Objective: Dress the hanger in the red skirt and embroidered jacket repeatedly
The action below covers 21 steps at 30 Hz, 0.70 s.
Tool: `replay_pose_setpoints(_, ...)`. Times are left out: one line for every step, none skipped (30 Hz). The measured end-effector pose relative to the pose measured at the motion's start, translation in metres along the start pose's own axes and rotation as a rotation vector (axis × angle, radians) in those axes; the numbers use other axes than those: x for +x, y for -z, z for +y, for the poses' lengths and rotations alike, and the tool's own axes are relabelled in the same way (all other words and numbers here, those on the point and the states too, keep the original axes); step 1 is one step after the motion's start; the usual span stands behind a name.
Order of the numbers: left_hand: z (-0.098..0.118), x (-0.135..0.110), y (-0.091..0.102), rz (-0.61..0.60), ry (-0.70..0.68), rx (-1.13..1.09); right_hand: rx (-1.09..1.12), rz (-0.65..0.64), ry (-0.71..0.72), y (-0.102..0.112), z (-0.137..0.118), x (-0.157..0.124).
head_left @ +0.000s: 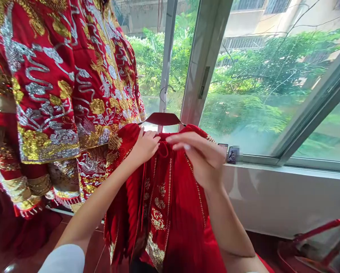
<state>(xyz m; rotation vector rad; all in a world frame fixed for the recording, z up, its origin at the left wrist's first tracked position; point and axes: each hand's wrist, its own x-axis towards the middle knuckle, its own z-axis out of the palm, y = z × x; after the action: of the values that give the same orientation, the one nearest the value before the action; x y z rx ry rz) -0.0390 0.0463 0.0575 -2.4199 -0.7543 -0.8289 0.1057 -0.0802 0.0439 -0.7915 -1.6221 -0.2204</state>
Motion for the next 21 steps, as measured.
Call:
replay_pose_setpoints(-0.004,0.002,-0.002,-0.034,-0.025,0.000,-0.108,-0.054,0.008,-0.008,0.019,0.012)
replay_pose_setpoints(-0.006,0.001,-0.004,-0.053,-0.044,-0.004,-0.213,-0.135,0.028,-0.015,0.037,0.019)
replay_pose_setpoints(-0.008,-0.003,-0.005,-0.064,-0.059,-0.011,-0.317,-0.224,0.036,-0.020,0.053,0.022)
replay_pose_setpoints(-0.010,-0.008,-0.005,-0.076,-0.072,-0.016,-0.404,-0.310,0.041,-0.023,0.065,0.022)
replay_pose_setpoints(-0.012,-0.014,-0.004,-0.091,-0.079,-0.017,-0.468,-0.386,0.047,-0.024,0.073,0.018)
replay_pose_setpoints(-0.013,-0.022,-0.002,-0.112,-0.089,-0.014,-0.503,-0.446,0.052,-0.023,0.077,0.013)
replay_pose_setpoints(-0.014,-0.031,-0.001,-0.136,-0.110,-0.010,-0.508,-0.498,0.063,-0.021,0.076,0.007)
replay_pose_setpoints(-0.015,-0.041,0.000,-0.161,-0.150,-0.011,-0.488,-0.548,0.082,-0.018,0.073,0.000)
replay_pose_setpoints(-0.014,-0.053,0.001,-0.186,-0.205,-0.020,-0.456,-0.606,0.107,-0.015,0.067,-0.008)
replay_pose_setpoints(-0.013,-0.065,0.002,-0.216,-0.274,-0.037,-0.422,-0.678,0.137,-0.012,0.060,-0.015)
replay_pose_setpoints(-0.010,-0.077,0.003,-0.261,-0.345,-0.058,-0.393,-0.765,0.164,-0.011,0.053,-0.024)
replay_pose_setpoints(-0.006,-0.088,0.003,-0.328,-0.403,-0.076,-0.373,-0.867,0.177,-0.010,0.047,-0.032)
replay_pose_setpoints(-0.002,-0.097,0.005,-0.418,-0.435,-0.092,-0.363,-0.972,0.164,-0.012,0.043,-0.041)
replay_pose_setpoints(0.003,-0.104,0.006,-0.518,-0.448,-0.115,-0.358,-1.060,0.120,-0.014,0.040,-0.049)
replay_pose_setpoints(0.007,-0.107,0.008,-0.598,-0.447,-0.147,-0.357,-1.112,0.041,-0.019,0.040,-0.057)
replay_pose_setpoints(0.010,-0.106,0.010,-0.630,-0.442,-0.181,-0.353,-1.115,-0.062,-0.025,0.041,-0.064)
replay_pose_setpoints(0.012,-0.101,0.011,-0.600,-0.430,-0.202,-0.337,-1.067,-0.174,-0.032,0.043,-0.069)
replay_pose_setpoints(0.013,-0.092,0.012,-0.514,-0.413,-0.201,-0.304,-0.973,-0.282,-0.040,0.046,-0.073)
replay_pose_setpoints(0.013,-0.082,0.011,-0.396,-0.384,-0.169,-0.259,-0.851,-0.377,-0.049,0.050,-0.076)
replay_pose_setpoints(0.011,-0.070,0.009,-0.284,-0.337,-0.104,-0.216,-0.720,-0.458,-0.059,0.053,-0.077)
replay_pose_setpoints(0.008,-0.057,0.006,-0.215,-0.282,-0.021,-0.191,-0.594,-0.525,-0.069,0.055,-0.078)
